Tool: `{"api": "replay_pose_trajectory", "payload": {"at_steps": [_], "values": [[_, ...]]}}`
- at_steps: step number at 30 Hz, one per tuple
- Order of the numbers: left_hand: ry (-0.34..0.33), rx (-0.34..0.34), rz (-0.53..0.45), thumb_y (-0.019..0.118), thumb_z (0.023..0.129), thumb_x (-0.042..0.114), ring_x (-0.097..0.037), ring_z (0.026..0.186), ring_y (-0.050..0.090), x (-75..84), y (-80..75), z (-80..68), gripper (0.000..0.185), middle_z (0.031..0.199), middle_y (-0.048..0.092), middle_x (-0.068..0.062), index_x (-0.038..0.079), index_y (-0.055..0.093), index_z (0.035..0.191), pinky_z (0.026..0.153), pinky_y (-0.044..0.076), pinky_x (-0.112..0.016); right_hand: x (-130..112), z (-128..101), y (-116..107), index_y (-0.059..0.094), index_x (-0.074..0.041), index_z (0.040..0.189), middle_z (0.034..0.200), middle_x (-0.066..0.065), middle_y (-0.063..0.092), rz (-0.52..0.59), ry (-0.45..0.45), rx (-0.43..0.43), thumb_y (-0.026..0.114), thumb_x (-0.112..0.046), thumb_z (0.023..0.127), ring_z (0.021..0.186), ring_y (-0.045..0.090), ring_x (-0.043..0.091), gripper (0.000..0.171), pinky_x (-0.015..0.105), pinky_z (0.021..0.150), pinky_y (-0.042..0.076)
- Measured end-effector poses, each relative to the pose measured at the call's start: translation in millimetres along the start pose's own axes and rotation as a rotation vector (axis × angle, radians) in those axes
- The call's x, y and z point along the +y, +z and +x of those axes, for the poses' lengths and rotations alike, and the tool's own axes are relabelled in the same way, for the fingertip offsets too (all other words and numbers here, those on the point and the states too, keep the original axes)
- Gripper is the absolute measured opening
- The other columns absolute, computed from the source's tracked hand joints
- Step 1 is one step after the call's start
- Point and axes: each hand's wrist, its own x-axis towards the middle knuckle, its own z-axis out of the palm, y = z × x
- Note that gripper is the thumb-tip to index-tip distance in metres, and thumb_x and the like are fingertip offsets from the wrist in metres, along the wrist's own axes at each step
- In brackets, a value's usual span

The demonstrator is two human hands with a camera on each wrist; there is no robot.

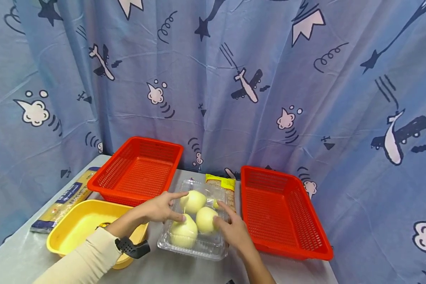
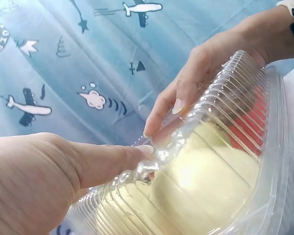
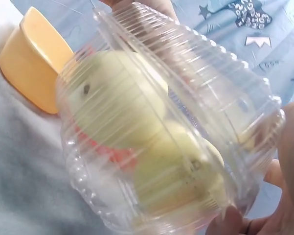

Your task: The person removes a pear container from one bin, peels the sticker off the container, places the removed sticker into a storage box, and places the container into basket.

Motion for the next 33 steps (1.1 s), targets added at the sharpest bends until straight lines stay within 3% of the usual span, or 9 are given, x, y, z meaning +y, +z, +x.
{"api": "replay_pose_trajectory", "payload": {"at_steps": [5,7,10,13,16,18,20,29,33], "values": [[-0.028,-0.007,-0.03,0.083,0.076,0.015,-0.021,0.072,0.051,11.3,-10.6,-5.7,0.08,0.144,0.037,-0.023,0.011,0.044,0.146,0.044,0.044,-0.029,-14,-1,-4,0.051,-0.022,0.141,0.064,0.007,0.041,0.027,0.009,-0.057,0.066,-0.02,0.091,0.053,0.038,0.017,0.053,0.026,0.044,0.037],[-0.034,-0.012,-0.024,0.082,0.076,0.016,-0.025,0.09,0.053,15.4,-15.5,-7.3,0.079,0.144,0.04,-0.019,0.012,0.045,0.146,0.046,0.045,-0.03,-20,-2,-6,0.049,-0.022,0.143,0.067,0.008,0.041,0.059,0.017,-0.099,0.066,-0.019,0.09,0.05,0.037,0.016,0.055,0.028,0.041,0.042],[-0.024,-0.013,-0.007,0.082,0.076,0.016,-0.032,0.114,0.047,21.4,-22.9,-9.3,0.078,0.143,0.043,-0.017,0.011,0.046,0.145,0.067,0.051,-0.038,-29,-3,-10,0.046,-0.021,0.145,0.069,0.008,0.04,0.084,0.004,-0.16,0.065,-0.016,0.091,0.043,0.033,0.015,0.058,0.034,0.036,0.045],[-0.021,-0.002,0.007,0.082,0.076,0.016,-0.03,0.126,0.04,27.4,-30.5,-11.3,0.077,0.143,0.044,-0.014,0.011,0.047,0.144,0.094,0.043,-0.045,-38,-2,-13,0.043,-0.019,0.146,0.071,0.007,0.037,0.097,-0.019,-0.203,0.064,-0.015,0.091,0.039,0.032,0.014,0.059,0.036,0.036,0.047],[-0.042,-0.006,-0.014,0.082,0.076,0.015,-0.022,0.087,0.057,32.3,-37.8,-13.4,0.078,0.138,0.047,-0.013,0.014,0.046,0.145,0.079,0.05,-0.038,-47,-1,-14,0.042,-0.019,0.147,0.071,0.007,0.035,0.111,-0.023,-0.226,0.064,-0.015,0.091,0.039,0.031,0.015,0.06,0.035,0.038,0.047],[-0.054,-0.016,-0.039,0.082,0.076,0.014,-0.017,0.057,0.047,35.1,-42.6,-15.2,0.079,0.132,0.048,-0.014,0.015,0.045,0.146,0.057,0.047,-0.028,-52,1,-14,0.042,-0.018,0.147,0.071,0.006,0.035,0.116,-0.024,-0.233,0.064,-0.014,0.091,0.04,0.032,0.015,0.061,0.034,0.038,0.047],[-0.064,-0.035,-0.075,0.082,0.077,0.012,-0.016,0.042,0.028,37.1,-46.9,-16.8,0.081,0.124,0.048,-0.017,0.014,0.043,0.147,0.042,0.036,-0.023,-58,1,-13,0.042,-0.018,0.147,0.07,0.006,0.035,0.115,-0.023,-0.233,0.064,-0.014,0.091,0.041,0.032,0.015,0.061,0.035,0.039,0.048],[-0.093,-0.052,-0.129,0.08,0.078,0.009,-0.015,0.046,0.036,45.8,-68.5,-23.0,0.082,0.106,0.052,-0.016,0.011,0.039,0.149,0.045,0.045,-0.025,-77,8,-4,0.043,-0.022,0.147,0.074,0.012,0.044,0.076,-0.018,-0.213,0.064,-0.015,0.09,0.043,0.038,0.019,0.061,0.039,0.042,0.05],[-0.102,-0.049,-0.137,0.08,0.079,0.009,-0.02,0.061,0.051,49.0,-79.3,-24.5,0.083,0.124,0.051,-0.017,0.012,0.038,0.149,0.049,0.051,-0.031,-87,13,-1,0.042,-0.021,0.148,0.069,0.01,0.043,0.055,-0.033,-0.21,0.063,-0.015,0.091,0.042,0.039,0.019,0.062,0.04,0.043,0.051]]}}
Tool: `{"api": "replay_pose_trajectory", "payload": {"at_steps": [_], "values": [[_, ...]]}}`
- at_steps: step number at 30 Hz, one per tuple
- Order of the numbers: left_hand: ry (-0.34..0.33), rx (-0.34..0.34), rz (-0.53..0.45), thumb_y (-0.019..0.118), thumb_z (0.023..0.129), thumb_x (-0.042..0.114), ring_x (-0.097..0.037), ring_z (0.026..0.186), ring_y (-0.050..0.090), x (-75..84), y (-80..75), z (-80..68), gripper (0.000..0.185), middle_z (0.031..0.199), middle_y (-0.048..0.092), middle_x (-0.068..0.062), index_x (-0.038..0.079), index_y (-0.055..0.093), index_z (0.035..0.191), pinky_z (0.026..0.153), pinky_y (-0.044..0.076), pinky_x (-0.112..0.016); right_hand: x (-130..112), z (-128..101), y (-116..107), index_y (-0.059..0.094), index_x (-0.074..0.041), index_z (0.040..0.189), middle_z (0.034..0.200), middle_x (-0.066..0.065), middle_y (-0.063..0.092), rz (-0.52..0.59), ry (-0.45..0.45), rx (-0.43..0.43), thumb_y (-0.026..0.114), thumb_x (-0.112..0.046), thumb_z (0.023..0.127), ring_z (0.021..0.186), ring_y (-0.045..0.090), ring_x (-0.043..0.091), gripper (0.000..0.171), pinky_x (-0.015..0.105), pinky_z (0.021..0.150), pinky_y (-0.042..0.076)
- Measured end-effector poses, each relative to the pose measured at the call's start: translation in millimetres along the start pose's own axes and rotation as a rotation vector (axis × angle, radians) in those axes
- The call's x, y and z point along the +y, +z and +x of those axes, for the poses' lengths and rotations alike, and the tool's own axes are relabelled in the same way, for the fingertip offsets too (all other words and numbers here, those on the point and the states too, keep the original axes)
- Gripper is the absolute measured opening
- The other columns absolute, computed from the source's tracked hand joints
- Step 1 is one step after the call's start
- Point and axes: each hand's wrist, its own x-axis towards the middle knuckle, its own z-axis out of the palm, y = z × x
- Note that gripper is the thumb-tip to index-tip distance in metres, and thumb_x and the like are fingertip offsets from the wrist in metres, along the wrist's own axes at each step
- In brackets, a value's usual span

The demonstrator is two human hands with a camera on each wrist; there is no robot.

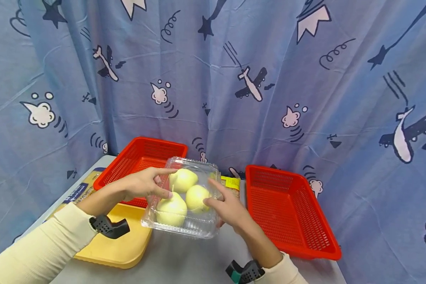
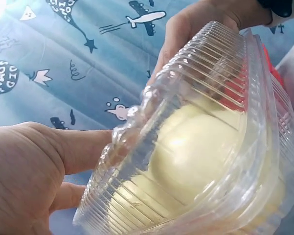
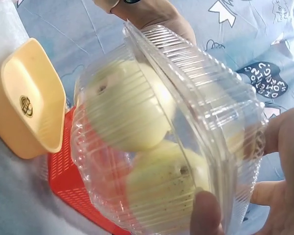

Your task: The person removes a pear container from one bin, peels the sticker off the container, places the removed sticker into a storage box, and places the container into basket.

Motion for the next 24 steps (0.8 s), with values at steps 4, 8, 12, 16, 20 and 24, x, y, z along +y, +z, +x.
{"api": "replay_pose_trajectory", "payload": {"at_steps": [4,8,12,16,20,24], "values": [[-0.018,0.017,-0.006,0.08,0.078,0.009,-0.026,0.086,0.056,3.6,-9.9,-2.0,0.082,0.135,0.043,-0.016,0.016,0.039,0.149,0.055,0.054,-0.036,-10,7,3,0.04,-0.022,0.149,0.06,0.007,0.038,-0.031,0.002,-0.01,0.062,-0.016,0.091,0.038,0.038,0.019,0.062,0.041,0.044,0.051],[-0.03,0.015,-0.023,0.08,0.078,0.007,-0.029,0.089,0.059,6.4,-19.1,-4.1,0.082,0.133,0.044,-0.017,0.016,0.039,0.149,0.059,0.055,-0.04,-20,14,8,0.039,-0.024,0.149,0.061,0.006,0.038,-0.058,0.027,-0.011,0.062,-0.018,0.091,0.037,0.033,0.017,0.063,0.04,0.044,0.051],[-0.036,0.015,-0.02,0.079,0.079,0.006,-0.031,0.097,0.058,6.9,-30.5,-5.3,0.082,0.132,0.046,-0.018,0.015,0.038,0.15,0.067,0.056,-0.045,-28,22,13,0.038,-0.028,0.149,0.099,0.009,0.057,-0.074,0.036,-0.008,0.061,-0.019,0.091,0.039,0.027,0.017,0.064,0.04,0.044,0.05],[-0.042,0.014,0.003,0.078,0.08,0.008,-0.035,0.107,0.054,5.9,-42.6,-5.6,0.081,0.135,0.043,-0.018,0.015,0.037,0.15,0.073,0.055,-0.05,-33,31,19,0.038,-0.032,0.149,0.146,0.006,0.037,-0.097,0.027,-0.014,0.061,-0.021,0.09,0.063,0.048,0.021,0.063,0.04,0.044,0.05],[-0.05,0.023,0.034,0.078,0.08,0.011,-0.035,0.108,0.052,5.7,-52.8,-5.4,0.081,0.136,0.04,-0.017,0.015,0.037,0.15,0.073,0.055,-0.048,-36,40,26,0.037,-0.031,0.149,0.148,0.006,0.034,-0.111,0.016,-0.019,0.061,-0.021,0.09,0.069,0.047,0.025,0.065,0.037,0.043,0.049],[-0.063,0.035,0.064,0.079,0.08,0.011,-0.031,0.094,0.052,4.6,-64.0,-5.2,0.082,0.122,0.045,-0.017,0.016,0.037,0.15,0.07,0.055,-0.044,-41,48,33,0.036,-0.033,0.149,0.149,0.005,0.034,-0.124,0.034,-0.015,0.061,-0.023,0.089,0.089,0.053,0.028,0.066,0.035,0.045,0.05]]}}
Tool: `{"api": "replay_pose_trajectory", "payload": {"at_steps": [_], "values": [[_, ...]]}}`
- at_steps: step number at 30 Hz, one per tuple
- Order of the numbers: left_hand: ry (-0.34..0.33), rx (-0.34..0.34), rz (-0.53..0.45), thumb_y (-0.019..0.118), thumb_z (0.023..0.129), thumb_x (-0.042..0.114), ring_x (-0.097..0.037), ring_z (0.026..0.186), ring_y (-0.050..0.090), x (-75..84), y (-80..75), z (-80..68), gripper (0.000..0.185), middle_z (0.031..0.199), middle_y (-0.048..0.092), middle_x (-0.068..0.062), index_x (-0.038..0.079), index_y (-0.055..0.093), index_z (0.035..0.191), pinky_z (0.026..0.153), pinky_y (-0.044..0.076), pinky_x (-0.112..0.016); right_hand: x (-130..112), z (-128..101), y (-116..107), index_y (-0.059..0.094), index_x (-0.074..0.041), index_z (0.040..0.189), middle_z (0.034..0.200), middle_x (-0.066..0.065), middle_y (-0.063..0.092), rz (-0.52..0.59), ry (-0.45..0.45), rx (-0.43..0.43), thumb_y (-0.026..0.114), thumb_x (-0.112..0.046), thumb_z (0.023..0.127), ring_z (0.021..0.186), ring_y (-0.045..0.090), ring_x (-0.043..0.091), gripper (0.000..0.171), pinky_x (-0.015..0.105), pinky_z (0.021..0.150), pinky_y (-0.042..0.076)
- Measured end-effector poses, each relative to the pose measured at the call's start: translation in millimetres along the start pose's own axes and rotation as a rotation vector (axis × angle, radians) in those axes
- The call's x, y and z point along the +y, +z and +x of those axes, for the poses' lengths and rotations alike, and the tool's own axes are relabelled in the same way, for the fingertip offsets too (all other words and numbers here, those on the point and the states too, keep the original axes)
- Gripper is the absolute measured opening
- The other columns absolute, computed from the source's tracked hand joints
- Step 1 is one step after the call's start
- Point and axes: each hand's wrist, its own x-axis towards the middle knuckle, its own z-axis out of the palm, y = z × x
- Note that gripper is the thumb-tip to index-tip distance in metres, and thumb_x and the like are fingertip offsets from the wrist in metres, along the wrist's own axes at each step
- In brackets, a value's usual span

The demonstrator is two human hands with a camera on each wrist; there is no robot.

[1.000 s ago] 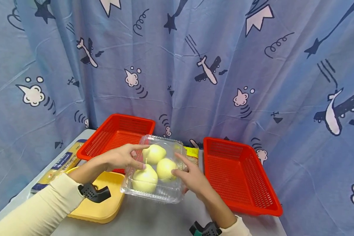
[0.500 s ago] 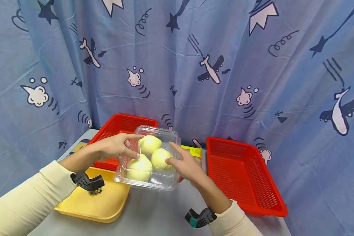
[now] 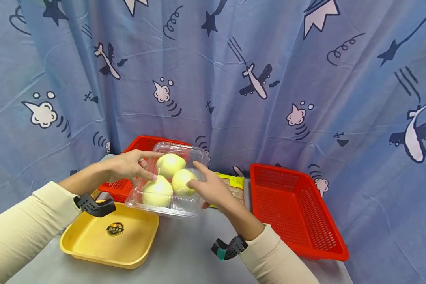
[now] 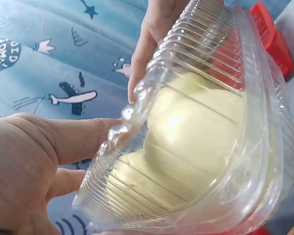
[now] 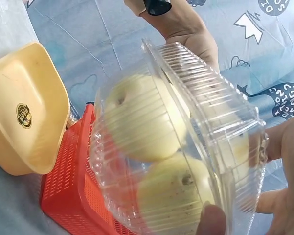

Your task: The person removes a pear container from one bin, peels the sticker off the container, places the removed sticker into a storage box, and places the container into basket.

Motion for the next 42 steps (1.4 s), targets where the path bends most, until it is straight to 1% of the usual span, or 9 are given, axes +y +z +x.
{"api": "replay_pose_trajectory", "payload": {"at_steps": [3,6,9,14,20,24,31,37,42], "values": [[-0.005,0.008,0.008,0.079,0.08,0.011,-0.03,0.088,0.051,-1.7,-7.6,1.8,0.083,0.111,0.048,-0.019,0.016,0.036,0.151,0.068,0.055,-0.044,-6,5,3,0.035,-0.033,0.15,0.152,0.004,0.03,0.002,0.002,-0.004,0.062,-0.024,0.088,0.111,0.05,0.034,0.068,0.036,0.047,0.052],[-0.003,0.01,0.001,0.079,0.08,0.011,-0.033,0.094,0.052,-2.9,-14.3,4.5,0.083,0.116,0.048,-0.021,0.017,0.036,0.151,0.07,0.056,-0.045,-12,10,4,0.033,-0.032,0.151,0.154,0.003,0.027,0.016,0.006,-0.007,0.062,-0.023,0.088,0.116,0.048,0.037,0.07,0.038,0.05,0.053],[-0.002,0.003,0.002,0.079,0.081,0.012,-0.033,0.101,0.051,-4.4,-21.2,6.8,0.082,0.119,0.047,-0.021,0.016,0.036,0.151,0.073,0.055,-0.045,-16,15,5,0.033,-0.033,0.151,0.154,0.002,0.026,0.016,0.019,-0.004,0.063,-0.024,0.088,0.117,0.047,0.036,0.07,0.038,0.05,0.053],[-0.021,-0.007,-0.001,0.077,0.082,0.01,-0.029,0.091,0.049,-10.8,-32.9,9.5,0.081,0.096,0.045,-0.018,0.015,0.034,0.151,0.075,0.054,-0.044,-19,29,13,0.034,-0.034,0.15,0.154,0.002,0.027,-0.01,0.024,-0.01,0.064,-0.026,0.087,0.113,0.049,0.034,0.07,0.037,0.048,0.052],[-0.017,-0.001,0.014,0.077,0.082,0.009,-0.031,0.093,0.052,-21.9,-44.0,15.5,0.082,0.11,0.048,-0.023,0.014,0.033,0.151,0.075,0.055,-0.044,-20,44,24,0.034,-0.032,0.151,0.154,0.006,0.027,0.0,0.031,-0.006,0.064,-0.025,0.086,0.111,0.05,0.035,0.072,0.039,0.053,0.054],[-0.008,0.015,0.033,0.077,0.082,0.009,-0.029,0.086,0.051,-28.4,-50.1,20.9,0.083,0.104,0.049,-0.022,0.014,0.033,0.152,0.07,0.054,-0.039,-21,54,29,0.034,-0.029,0.151,0.153,0.006,0.029,-0.012,0.024,0.008,0.064,-0.024,0.085,0.11,0.049,0.035,0.072,0.041,0.053,0.054],[-0.03,0.051,0.02,0.076,0.083,0.008,-0.03,0.092,0.048,-40.4,-59.0,30.8,0.081,0.102,0.045,-0.021,0.014,0.033,0.152,0.076,0.053,-0.043,-19,75,41,0.034,-0.031,0.151,0.15,0.007,0.035,-0.039,0.03,0.022,0.065,-0.026,0.085,0.094,0.055,0.03,0.073,0.041,0.053,0.054],[-0.048,0.089,0.033,0.075,0.083,0.006,-0.024,0.077,0.042,-55.7,-65.6,38.7,0.079,0.092,0.035,-0.014,0.013,0.035,0.151,0.077,0.052,-0.046,-12,95,56,0.036,-0.03,0.15,0.146,0.008,0.04,-0.032,0.038,0.041,0.065,-0.023,0.084,0.094,0.053,0.027,0.073,0.04,0.054,0.054],[-0.068,0.125,0.038,0.073,0.084,0.003,-0.02,0.064,0.035,-69.9,-69.9,44.9,0.077,0.09,0.032,-0.014,0.012,0.035,0.151,0.064,0.046,-0.036,-6,109,71,0.036,-0.028,0.151,0.138,0.009,0.049,-0.033,0.027,0.036,0.064,-0.022,0.084,0.061,0.049,0.019,0.073,0.034,0.043,0.048]]}}
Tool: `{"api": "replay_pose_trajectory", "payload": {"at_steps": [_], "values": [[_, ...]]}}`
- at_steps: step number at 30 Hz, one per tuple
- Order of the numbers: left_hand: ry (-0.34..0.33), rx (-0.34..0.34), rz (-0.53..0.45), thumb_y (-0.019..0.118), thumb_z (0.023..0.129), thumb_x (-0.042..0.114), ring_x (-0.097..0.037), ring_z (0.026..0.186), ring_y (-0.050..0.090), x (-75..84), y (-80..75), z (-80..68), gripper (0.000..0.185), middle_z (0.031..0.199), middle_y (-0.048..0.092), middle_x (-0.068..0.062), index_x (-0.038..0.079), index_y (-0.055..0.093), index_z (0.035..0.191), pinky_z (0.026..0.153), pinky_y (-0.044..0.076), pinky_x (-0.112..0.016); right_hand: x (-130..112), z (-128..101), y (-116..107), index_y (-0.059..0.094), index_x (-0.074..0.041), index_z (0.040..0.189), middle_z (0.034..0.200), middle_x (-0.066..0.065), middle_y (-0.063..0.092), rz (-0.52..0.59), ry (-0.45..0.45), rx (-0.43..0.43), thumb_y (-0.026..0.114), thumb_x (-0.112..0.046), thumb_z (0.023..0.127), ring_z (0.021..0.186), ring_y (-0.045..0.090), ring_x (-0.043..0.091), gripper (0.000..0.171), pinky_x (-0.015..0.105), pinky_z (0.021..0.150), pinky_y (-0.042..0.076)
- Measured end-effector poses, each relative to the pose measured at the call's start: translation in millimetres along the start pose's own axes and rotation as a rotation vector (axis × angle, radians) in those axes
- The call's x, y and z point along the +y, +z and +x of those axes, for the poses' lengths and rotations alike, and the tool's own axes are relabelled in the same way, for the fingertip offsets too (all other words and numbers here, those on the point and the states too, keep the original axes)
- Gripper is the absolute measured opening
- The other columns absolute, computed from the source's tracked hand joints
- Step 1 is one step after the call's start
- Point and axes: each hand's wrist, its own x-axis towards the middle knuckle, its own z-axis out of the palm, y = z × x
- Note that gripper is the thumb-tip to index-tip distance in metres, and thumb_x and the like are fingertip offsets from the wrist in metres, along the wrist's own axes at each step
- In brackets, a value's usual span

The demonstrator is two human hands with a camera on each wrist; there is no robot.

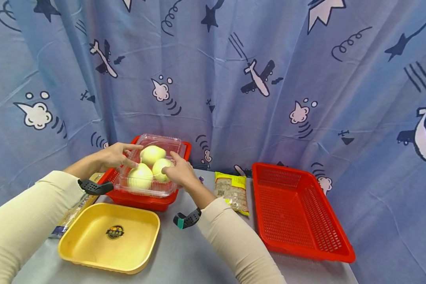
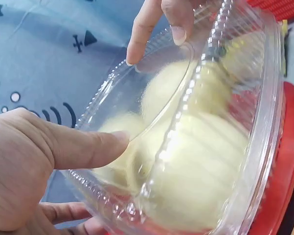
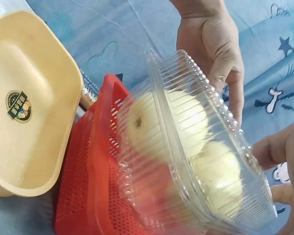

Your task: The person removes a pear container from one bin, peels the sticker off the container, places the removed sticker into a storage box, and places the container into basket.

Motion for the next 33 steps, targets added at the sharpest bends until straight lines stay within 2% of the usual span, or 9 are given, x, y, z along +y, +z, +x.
{"api": "replay_pose_trajectory", "payload": {"at_steps": [5,11,12,14,17,20,25,28,33], "values": [[0.003,0.032,0.006,0.072,0.084,0.002,-0.028,0.086,0.042,-12.5,-2.2,6.1,0.078,0.119,0.036,-0.025,0.009,0.033,0.151,0.072,0.047,-0.04,4,12,14,0.035,-0.027,0.151,0.127,0.009,0.056,0.013,0.008,0.009,0.064,-0.019,0.085,0.039,0.033,0.017,0.072,0.029,0.039,0.04],[-0.017,0.07,-0.022,0.07,0.084,-0.003,-0.033,0.105,0.038,-29.3,-4.8,13.7,0.078,0.138,0.029,-0.031,0.006,0.032,0.151,0.058,0.039,-0.029,11,27,32,0.036,-0.027,0.151,0.139,0.011,0.05,-0.011,0.025,0.034,0.064,-0.018,0.084,0.05,0.04,0.017,0.073,0.031,0.047,0.05],[-0.023,0.077,-0.026,0.07,0.083,-0.003,-0.032,0.099,0.042,-32.1,-5.0,15.3,0.078,0.139,0.029,-0.032,0.006,0.032,0.151,0.055,0.036,-0.028,13,30,35,0.036,-0.026,0.151,0.14,0.011,0.048,-0.011,0.027,0.037,0.064,-0.018,0.084,0.057,0.046,0.018,0.073,0.031,0.049,0.051],[-0.028,0.085,-0.023,0.07,0.084,-0.003,-0.034,0.11,0.041,-36.9,-4.8,18.2,0.077,0.142,0.027,-0.033,0.006,0.033,0.15,0.057,0.039,-0.028,16,34,40,0.037,-0.026,0.15,0.14,0.012,0.049,-0.016,0.037,0.046,0.065,-0.018,0.083,0.069,0.054,0.022,0.073,0.032,0.051,0.052],[-0.029,0.103,-0.011,0.07,0.083,-0.002,-0.032,0.109,0.043,-42.9,-3.5,22.7,0.077,0.143,0.028,-0.033,0.006,0.034,0.15,0.058,0.04,-0.028,20,40,44,0.038,-0.024,0.15,0.143,0.012,0.047,-0.029,0.025,0.057,0.066,-0.017,0.082,0.097,0.055,0.028,0.074,0.033,0.058,0.054],[-0.025,0.12,-0.02,0.07,0.082,-0.004,-0.028,0.093,0.045,-47.6,-1.1,28.0,0.076,0.142,0.03,-0.033,0.006,0.035,0.15,0.051,0.035,-0.026,22,42,46,0.039,-0.023,0.15,0.143,0.011,0.046,-0.045,0.019,0.068,0.068,-0.015,0.082,0.109,0.051,0.03,0.074,0.032,0.062,0.053],[-0.044,0.136,-0.032,0.069,0.082,-0.007,-0.022,0.075,0.044,-56.0,1.5,34.2,0.076,0.141,0.031,-0.033,0.005,0.036,0.149,0.049,0.035,-0.024,23,44,51,0.038,-0.02,0.15,0.141,0.014,0.047,-0.02,0.021,0.068,0.07,-0.009,0.082,0.103,0.054,0.03,0.076,0.033,0.063,0.054],[-0.057,0.142,-0.037,0.069,0.082,-0.007,-0.018,0.074,0.042,-60.8,1.1,35.3,0.076,0.14,0.032,-0.033,0.006,0.037,0.149,0.051,0.036,-0.024,23,46,56,0.038,-0.019,0.15,0.14,0.014,0.048,-0.02,0.025,0.072,0.07,-0.007,0.081,0.104,0.054,0.03,0.077,0.039,0.073,0.055],[-0.061,0.139,-0.067,0.066,0.082,-0.01,-0.012,0.054,0.039,-67.7,3.0,37.3,0.074,0.142,0.031,-0.032,0.006,0.038,0.148,0.047,0.037,-0.023,27,48,64,0.037,-0.02,0.15,0.14,0.013,0.049,-0.022,0.055,0.077,0.07,-0.004,0.081,0.111,0.052,0.029,0.078,0.045,0.089,0.05]]}}
